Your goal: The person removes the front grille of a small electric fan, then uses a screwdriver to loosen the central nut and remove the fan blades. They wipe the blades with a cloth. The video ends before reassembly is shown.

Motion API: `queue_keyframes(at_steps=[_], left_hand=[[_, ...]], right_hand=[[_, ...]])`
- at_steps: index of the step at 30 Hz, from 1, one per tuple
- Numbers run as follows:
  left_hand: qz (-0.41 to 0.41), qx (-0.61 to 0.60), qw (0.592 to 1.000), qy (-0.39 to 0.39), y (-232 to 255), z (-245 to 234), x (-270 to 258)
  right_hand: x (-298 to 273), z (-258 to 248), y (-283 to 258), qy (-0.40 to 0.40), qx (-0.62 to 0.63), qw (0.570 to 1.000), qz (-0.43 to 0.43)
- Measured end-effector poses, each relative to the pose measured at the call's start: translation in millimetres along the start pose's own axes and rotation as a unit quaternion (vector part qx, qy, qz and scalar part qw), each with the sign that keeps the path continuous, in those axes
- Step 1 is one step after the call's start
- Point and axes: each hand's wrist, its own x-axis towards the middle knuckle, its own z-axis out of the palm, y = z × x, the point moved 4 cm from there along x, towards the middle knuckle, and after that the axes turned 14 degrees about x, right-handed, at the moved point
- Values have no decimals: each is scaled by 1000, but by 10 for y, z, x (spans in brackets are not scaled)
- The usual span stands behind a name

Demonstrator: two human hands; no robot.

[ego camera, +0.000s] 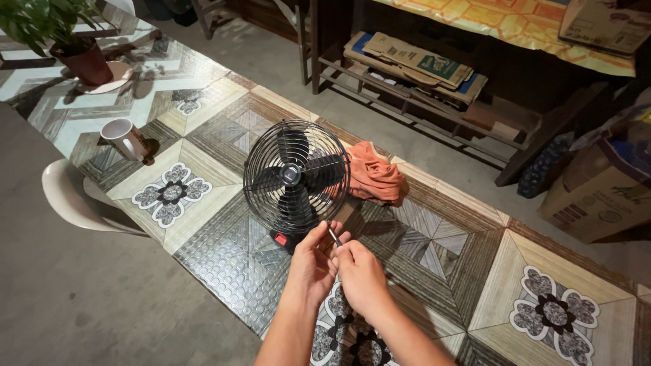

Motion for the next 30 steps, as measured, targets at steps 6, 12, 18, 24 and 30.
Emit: queue_keyframes(at_steps=[6,12,18,24,30], left_hand=[[5,7,1000,1,1,-6,11],[10,6,1000,-3,-2,1,14],[-18,13,1000,-9,-14,-1,34],[-26,56,997,-46,-27,-29,101],[-3,32,998,-47,-40,-10,165]], right_hand=[[6,-18,-38,-3,25,999,-25],[-22,-48,-95,9,-4,1000,-10],[-14,11,-59,-8,88,996,23],[143,-24,154,-56,299,919,250],[276,-59,141,-101,319,907,255]])
